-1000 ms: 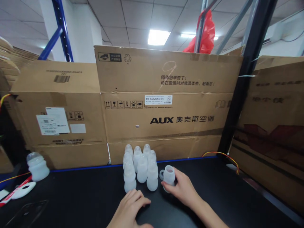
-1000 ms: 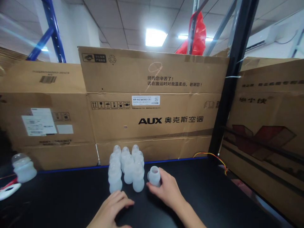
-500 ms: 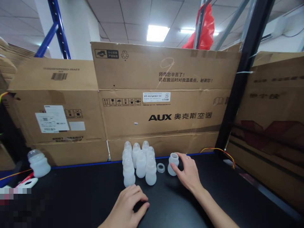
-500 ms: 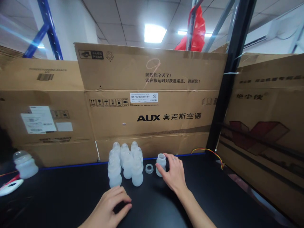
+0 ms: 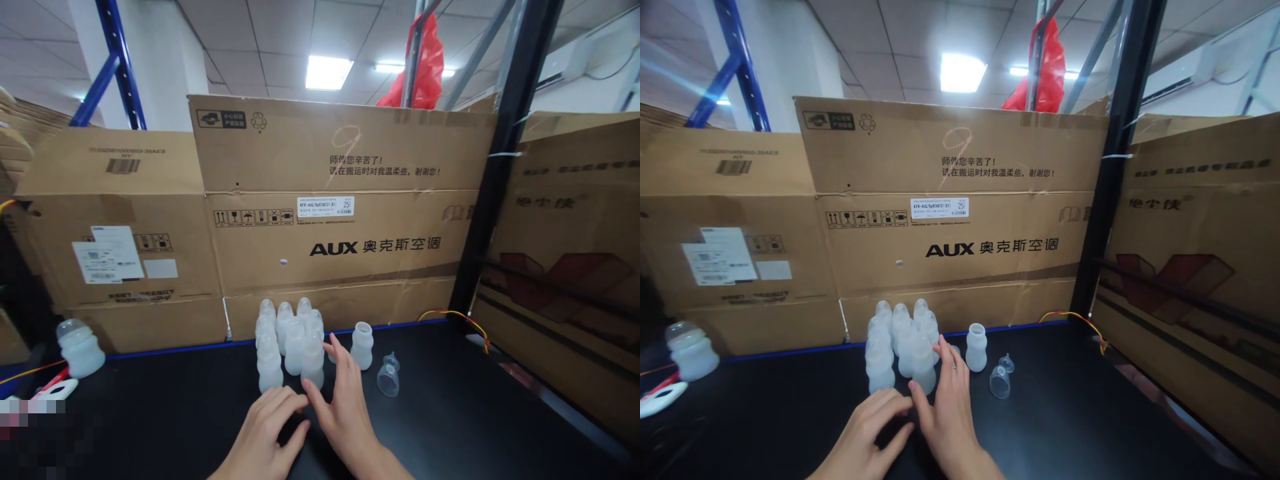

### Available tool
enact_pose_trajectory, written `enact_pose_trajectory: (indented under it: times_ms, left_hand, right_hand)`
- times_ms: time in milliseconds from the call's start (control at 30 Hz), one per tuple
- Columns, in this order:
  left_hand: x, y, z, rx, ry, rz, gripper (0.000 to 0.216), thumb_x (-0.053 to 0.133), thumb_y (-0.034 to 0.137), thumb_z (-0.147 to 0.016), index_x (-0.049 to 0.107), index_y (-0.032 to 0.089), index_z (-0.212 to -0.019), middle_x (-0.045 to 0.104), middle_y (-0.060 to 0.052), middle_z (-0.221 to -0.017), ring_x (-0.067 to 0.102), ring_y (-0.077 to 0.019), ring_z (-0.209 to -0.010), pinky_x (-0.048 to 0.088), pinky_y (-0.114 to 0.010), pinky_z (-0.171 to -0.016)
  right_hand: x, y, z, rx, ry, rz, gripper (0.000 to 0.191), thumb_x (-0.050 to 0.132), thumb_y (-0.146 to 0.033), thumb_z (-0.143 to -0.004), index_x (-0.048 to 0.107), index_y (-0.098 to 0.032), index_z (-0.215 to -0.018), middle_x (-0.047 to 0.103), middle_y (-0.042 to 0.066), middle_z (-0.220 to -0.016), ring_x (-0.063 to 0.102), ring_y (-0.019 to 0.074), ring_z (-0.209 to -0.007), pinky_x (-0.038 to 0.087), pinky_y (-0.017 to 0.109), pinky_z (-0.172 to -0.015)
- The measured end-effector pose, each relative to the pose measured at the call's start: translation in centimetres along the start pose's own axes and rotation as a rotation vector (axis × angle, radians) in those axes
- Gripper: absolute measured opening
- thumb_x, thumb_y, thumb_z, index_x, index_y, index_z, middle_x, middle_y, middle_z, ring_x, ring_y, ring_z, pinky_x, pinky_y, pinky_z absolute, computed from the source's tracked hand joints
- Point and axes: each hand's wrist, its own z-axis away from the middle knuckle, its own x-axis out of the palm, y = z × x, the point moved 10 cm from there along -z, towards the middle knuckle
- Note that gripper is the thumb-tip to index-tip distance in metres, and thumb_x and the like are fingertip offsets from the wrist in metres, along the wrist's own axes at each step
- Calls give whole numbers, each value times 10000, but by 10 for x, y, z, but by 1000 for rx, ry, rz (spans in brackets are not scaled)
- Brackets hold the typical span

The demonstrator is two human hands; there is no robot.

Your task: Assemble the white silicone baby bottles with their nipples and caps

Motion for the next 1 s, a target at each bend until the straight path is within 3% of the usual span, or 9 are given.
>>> enact_pose_trajectory:
  times_ms: [67, 200, 300, 433, 667, 833, 933, 1000]
  left_hand:
    - [-7, 0, 1, 5, 70, 10, 241, 626, 152, -970, 640, 260, -1185, 746, -47, -1016, 736, -217, -916, 607, -336, -829]
    - [-21, -9, 6, -66, 284, 87, 250, 652, 185, -971, 627, 276, -1202, 707, -31, -997, 705, -204, -896, 591, -317, -817]
    - [-31, -15, 14, -125, 464, 110, 290, 659, 227, -965, 620, 272, -1248, 677, -55, -1075, 682, -234, -974, 578, -358, -861]
    - [-42, -22, 24, -232, 600, 43, 440, 660, 302, -951, 555, 233, -1373, 622, -112, -1190, 635, -289, -1068, 561, -437, -901]
    - [-42, -27, 23, -228, 528, -28, 391, 699, 319, -922, 613, 258, -1298, 637, -104, -1169, 653, -304, -1068, 593, -447, -875]
    - [-35, -13, 18, -76, 443, 65, 426, 647, 264, -947, 560, 255, -1365, 673, -116, -1291, 688, -292, -1194, 600, -424, -998]
    - [-31, -5, 16, -13, 360, 55, 506, 662, 271, -950, 507, 266, -1431, 750, -91, -1241, 768, -253, -1084, 640, -335, -919]
    - [-31, 2, 15, 32, 322, 11, 527, 688, 314, -942, 514, 271, -1438, 790, -79, -1190, 802, -244, -1003, 656, -301, -855]
  right_hand:
    - [2, 4, 1, 4, -34, -45, 683, 624, -278, -989, 306, -243, -1592, 649, 149, -1340, 631, 346, -1248, 544, 544, -1052]
    - [8, 3, 7, -7, -138, -149, 662, 608, -248, -997, 320, -274, -1593, 545, 140, -1515, 551, 319, -1392, 501, 491, -1146]
    - [14, 0, 13, -1, -207, -256, 736, 618, -226, -992, 249, -298, -1625, 622, 110, -1425, 633, 279, -1289, 538, 433, -1107]
    - [16, -13, 18, -55, -325, -423, 666, 521, -120, -1000, 305, -328, -1595, 651, 77, -1327, 664, 227, -1180, 540, 392, -1082]
    - [10, -33, 17, -60, -475, -499, 606, 537, -103, -969, 436, -353, -1512, 657, 44, -1248, 657, 201, -1076, 548, 370, -1008]
    - [2, -37, 16, 21, -517, -493, 417, 626, -239, -970, 572, -320, -1376, 710, 36, -1221, 670, 207, -1057, 526, 341, -980]
    - [-1, -36, 15, 13, -484, -498, 347, 657, -398, -938, 637, -252, -1253, 726, 45, -1055, 657, 203, -897, 526, 303, -819]
    - [-2, -30, 12, 29, -433, -468, 356, 657, -549, -907, 668, -215, -1030, 678, 16, -850, 594, 175, -730, 467, 272, -676]
